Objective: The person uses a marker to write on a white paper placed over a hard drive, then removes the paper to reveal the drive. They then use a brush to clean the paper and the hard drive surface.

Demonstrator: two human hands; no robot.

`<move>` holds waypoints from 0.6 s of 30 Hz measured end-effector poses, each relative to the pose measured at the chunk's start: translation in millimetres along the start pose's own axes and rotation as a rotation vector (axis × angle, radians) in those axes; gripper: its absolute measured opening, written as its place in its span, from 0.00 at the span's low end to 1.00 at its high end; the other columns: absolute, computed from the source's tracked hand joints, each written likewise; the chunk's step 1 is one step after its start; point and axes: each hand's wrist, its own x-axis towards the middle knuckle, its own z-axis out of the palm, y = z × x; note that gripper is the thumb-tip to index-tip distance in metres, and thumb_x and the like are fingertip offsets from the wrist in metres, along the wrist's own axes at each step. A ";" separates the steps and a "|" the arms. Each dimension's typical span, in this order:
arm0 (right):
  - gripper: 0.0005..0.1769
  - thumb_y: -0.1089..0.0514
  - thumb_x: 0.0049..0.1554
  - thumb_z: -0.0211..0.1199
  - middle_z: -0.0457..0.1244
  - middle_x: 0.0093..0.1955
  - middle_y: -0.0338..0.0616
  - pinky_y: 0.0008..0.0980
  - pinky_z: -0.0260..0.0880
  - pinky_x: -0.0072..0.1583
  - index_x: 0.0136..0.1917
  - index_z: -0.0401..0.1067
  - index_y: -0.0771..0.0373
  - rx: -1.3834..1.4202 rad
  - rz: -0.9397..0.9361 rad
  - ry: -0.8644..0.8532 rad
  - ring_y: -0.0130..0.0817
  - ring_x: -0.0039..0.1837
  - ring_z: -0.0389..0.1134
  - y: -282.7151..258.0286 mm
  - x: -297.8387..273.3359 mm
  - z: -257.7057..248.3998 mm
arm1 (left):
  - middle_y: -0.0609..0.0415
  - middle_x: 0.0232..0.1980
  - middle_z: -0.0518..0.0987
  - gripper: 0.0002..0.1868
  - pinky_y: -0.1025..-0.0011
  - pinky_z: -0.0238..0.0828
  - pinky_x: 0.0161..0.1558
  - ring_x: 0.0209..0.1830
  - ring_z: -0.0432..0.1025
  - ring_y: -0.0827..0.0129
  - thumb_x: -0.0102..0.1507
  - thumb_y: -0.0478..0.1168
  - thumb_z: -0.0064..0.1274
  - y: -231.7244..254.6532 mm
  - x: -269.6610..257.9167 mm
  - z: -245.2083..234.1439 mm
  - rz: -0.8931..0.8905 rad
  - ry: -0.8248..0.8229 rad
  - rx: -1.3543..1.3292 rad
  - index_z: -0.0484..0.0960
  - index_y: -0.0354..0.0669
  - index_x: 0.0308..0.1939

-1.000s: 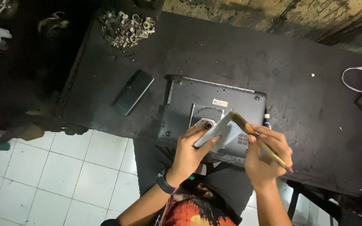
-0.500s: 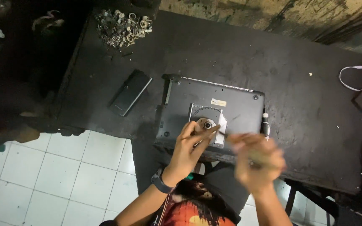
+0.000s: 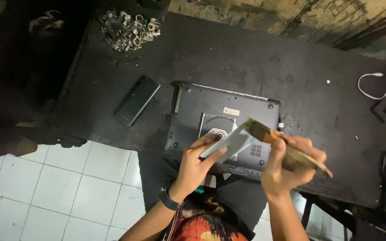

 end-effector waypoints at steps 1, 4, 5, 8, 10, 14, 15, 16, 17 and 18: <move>0.12 0.68 0.66 0.63 0.63 0.46 0.52 0.34 0.78 0.49 0.53 0.59 0.68 -0.054 0.007 -0.013 0.45 0.47 0.72 -5.3 6.9 4.7 | 0.44 0.42 0.81 0.14 0.65 0.77 0.43 0.43 0.78 0.56 0.63 0.41 0.58 7.4 1.4 1.9 0.005 0.100 0.001 0.86 0.32 0.47; 0.12 0.72 0.64 0.65 0.64 0.40 0.56 0.43 0.74 0.47 0.48 0.60 0.73 -0.113 0.080 -0.015 0.53 0.43 0.73 -10.6 10.9 9.3 | 0.42 0.33 0.82 0.08 0.62 0.74 0.44 0.39 0.76 0.61 0.60 0.34 0.65 -1.7 -2.2 0.6 -0.014 0.215 -0.035 0.88 0.30 0.39; 0.11 0.72 0.64 0.65 0.64 0.40 0.55 0.40 0.73 0.47 0.48 0.61 0.72 -0.118 0.148 -0.015 0.51 0.44 0.73 -10.0 9.2 9.0 | 0.46 0.32 0.81 0.08 0.65 0.72 0.44 0.39 0.72 0.72 0.61 0.35 0.65 -10.8 -4.5 -0.6 -0.046 0.236 -0.078 0.88 0.30 0.37; 0.11 0.73 0.66 0.63 0.61 0.39 0.51 0.38 0.72 0.49 0.49 0.60 0.69 -0.087 0.218 0.004 0.45 0.44 0.70 3.5 3.7 -3.3 | 0.48 0.32 0.82 0.06 0.69 0.70 0.43 0.40 0.71 0.74 0.59 0.35 0.67 -2.6 -1.1 -6.3 -0.091 0.268 -0.129 0.89 0.34 0.35; 0.12 0.73 0.65 0.63 0.61 0.40 0.49 0.37 0.71 0.50 0.49 0.60 0.68 -0.091 0.258 0.014 0.44 0.45 0.70 -4.6 0.8 -1.3 | 0.49 0.32 0.82 0.07 0.69 0.70 0.43 0.40 0.69 0.76 0.60 0.35 0.66 16.5 5.0 -3.3 -0.123 0.302 -0.202 0.88 0.32 0.36; 0.12 0.72 0.66 0.62 0.58 0.42 0.44 0.36 0.68 0.53 0.49 0.60 0.65 -0.093 0.369 0.055 0.40 0.48 0.68 -11.6 -9.4 -4.7 | 0.50 0.35 0.85 0.12 0.63 0.74 0.45 0.42 0.66 0.75 0.59 0.36 0.66 35.3 10.0 0.1 -0.274 0.366 -0.359 0.89 0.28 0.42; 0.12 0.72 0.66 0.62 0.58 0.42 0.44 0.36 0.68 0.53 0.49 0.60 0.65 -0.095 0.370 0.055 0.40 0.48 0.68 -11.8 -14.5 -6.6 | 0.50 0.35 0.85 0.12 0.63 0.74 0.45 0.42 0.66 0.75 0.59 0.36 0.66 23.3 4.9 2.2 -0.276 0.365 -0.358 0.89 0.28 0.42; 0.12 0.72 0.67 0.60 0.60 0.45 0.46 0.29 0.72 0.46 0.52 0.58 0.64 -0.045 0.343 0.078 0.35 0.45 0.67 -10.9 -18.8 -7.5 | 0.49 0.45 0.85 0.15 0.64 0.75 0.54 0.50 0.72 0.71 0.59 0.38 0.64 11.1 1.1 4.0 -0.302 0.339 -0.436 0.87 0.33 0.48; 0.13 0.72 0.67 0.58 0.62 0.49 0.48 0.22 0.75 0.40 0.55 0.56 0.62 0.005 0.315 0.102 0.31 0.41 0.67 -10.0 -23.1 -8.4 | 0.49 0.55 0.85 0.19 0.64 0.77 0.63 0.57 0.78 0.66 0.60 0.41 0.62 -1.2 -2.7 5.7 -0.328 0.312 -0.514 0.85 0.38 0.53; 0.13 0.72 0.67 0.58 0.62 0.49 0.48 0.22 0.75 0.40 0.55 0.56 0.62 0.003 0.315 0.102 0.31 0.41 0.67 -1.6 -34.8 -9.1 | 0.49 0.55 0.85 0.19 0.64 0.77 0.63 0.57 0.78 0.66 0.60 0.41 0.62 -4.1 -3.8 9.0 -0.328 0.311 -0.515 0.85 0.38 0.53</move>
